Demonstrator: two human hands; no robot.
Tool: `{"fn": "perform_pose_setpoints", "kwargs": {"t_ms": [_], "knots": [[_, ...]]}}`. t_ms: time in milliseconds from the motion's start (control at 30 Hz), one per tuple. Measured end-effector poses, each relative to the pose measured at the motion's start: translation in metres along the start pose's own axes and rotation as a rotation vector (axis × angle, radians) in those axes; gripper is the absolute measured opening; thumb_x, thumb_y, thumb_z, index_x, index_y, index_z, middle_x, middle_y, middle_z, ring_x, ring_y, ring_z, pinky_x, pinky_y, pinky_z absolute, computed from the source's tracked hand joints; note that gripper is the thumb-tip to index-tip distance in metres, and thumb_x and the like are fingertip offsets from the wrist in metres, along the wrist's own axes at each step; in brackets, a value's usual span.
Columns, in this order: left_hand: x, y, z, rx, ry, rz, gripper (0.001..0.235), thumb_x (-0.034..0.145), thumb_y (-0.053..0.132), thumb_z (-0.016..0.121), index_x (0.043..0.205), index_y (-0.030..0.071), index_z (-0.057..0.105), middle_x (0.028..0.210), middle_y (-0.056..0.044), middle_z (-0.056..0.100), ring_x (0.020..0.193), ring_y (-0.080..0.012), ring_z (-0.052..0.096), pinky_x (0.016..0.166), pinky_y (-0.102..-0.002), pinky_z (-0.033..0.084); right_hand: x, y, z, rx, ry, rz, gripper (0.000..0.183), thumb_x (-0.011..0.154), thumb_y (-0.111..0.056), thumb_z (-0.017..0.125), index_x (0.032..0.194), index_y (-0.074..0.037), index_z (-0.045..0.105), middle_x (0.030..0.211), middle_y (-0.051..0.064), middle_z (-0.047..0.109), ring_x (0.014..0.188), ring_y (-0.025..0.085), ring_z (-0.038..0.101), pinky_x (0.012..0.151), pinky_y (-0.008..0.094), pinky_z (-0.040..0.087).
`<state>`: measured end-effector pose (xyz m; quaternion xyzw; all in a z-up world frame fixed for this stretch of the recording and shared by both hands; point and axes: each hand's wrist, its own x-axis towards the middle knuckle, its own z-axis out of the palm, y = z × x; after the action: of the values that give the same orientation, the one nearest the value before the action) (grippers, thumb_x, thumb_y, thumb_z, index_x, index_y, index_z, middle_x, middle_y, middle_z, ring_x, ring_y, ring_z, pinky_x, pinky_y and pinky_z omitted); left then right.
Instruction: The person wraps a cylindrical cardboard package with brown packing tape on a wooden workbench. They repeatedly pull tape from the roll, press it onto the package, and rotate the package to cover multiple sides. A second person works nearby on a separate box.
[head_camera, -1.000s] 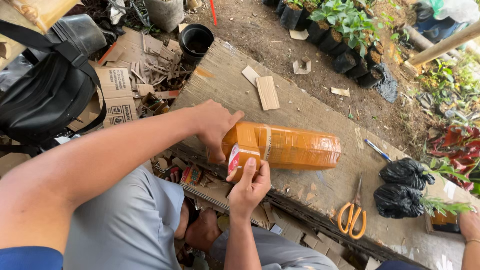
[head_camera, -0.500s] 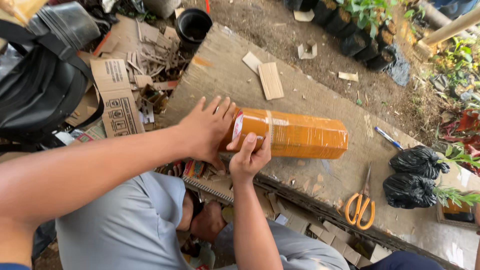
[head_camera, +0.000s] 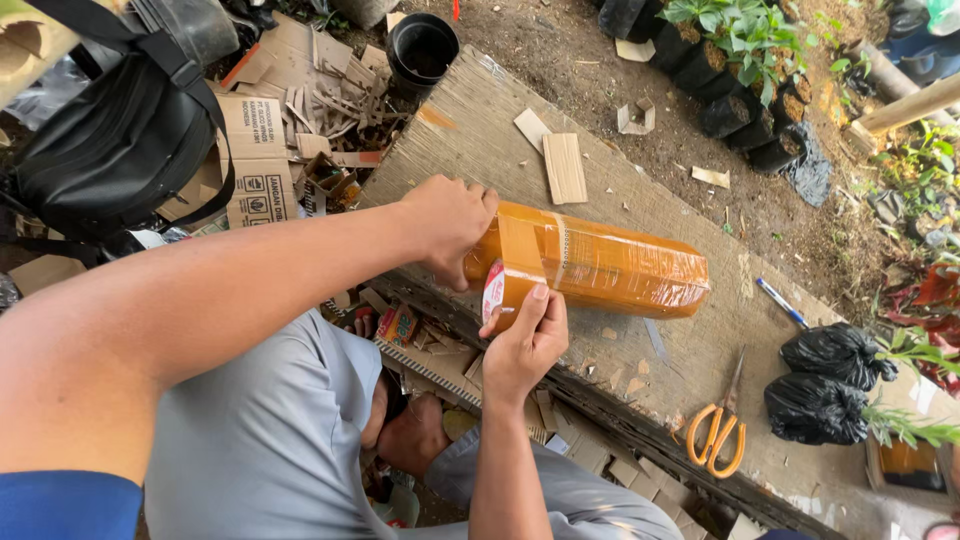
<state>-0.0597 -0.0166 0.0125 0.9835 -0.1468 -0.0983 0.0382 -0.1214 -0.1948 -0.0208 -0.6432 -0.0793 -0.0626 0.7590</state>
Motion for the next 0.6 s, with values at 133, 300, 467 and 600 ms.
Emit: {"fn": "perform_pose_setpoints", "kwargs": {"t_ms": [133,300,467,600], "knots": [[0.002,-0.005,-0.013,-0.025,-0.107,-0.002,0.109,0.053,0.060,0.091,0.125,-0.012,0.053,0.112,-0.021,0.067,0.101,-0.0327,0.070,0.085,-0.039,0.058,-0.007,0.002,0.000,-0.019,0.012,0.046,0.036,0.111,-0.030,0.047,0.090,-0.001,0.055,0.065,0.006,0.058,0.048,0.010,0.052,0.046,0.025,0.045],[0.019,-0.022,-0.010,-0.149,-0.277,0.022,0.096,0.052,0.069,0.085,0.114,-0.004,0.075,0.106,-0.020,0.076,0.098,-0.0349,0.073,0.088,-0.042,0.057,-0.015,0.009,-0.008,-0.010,0.000,0.070,0.033,0.110,-0.028,0.048,0.092,-0.002,0.055,0.066,0.006,0.059,0.051,0.011,0.054,0.050,0.025,0.046],[0.046,-0.053,0.004,-0.436,-0.427,0.022,0.104,0.047,0.070,0.083,0.122,-0.001,0.071,0.115,-0.017,0.077,0.105,-0.0318,0.074,0.093,-0.040,0.057,0.004,0.019,0.002,0.133,-0.055,-0.037,0.029,0.111,-0.027,0.050,0.095,-0.002,0.053,0.071,0.007,0.061,0.053,0.012,0.054,0.051,0.025,0.046],[0.029,-0.050,0.003,-0.337,-0.066,-0.015,0.129,0.053,0.075,0.089,0.141,-0.006,0.042,0.137,-0.023,0.055,0.126,-0.0381,0.055,0.104,-0.046,0.043,0.020,0.021,0.012,0.168,-0.036,-0.042,0.030,0.111,-0.027,0.051,0.093,-0.003,0.053,0.070,0.007,0.060,0.051,0.011,0.053,0.047,0.025,0.044]]}}
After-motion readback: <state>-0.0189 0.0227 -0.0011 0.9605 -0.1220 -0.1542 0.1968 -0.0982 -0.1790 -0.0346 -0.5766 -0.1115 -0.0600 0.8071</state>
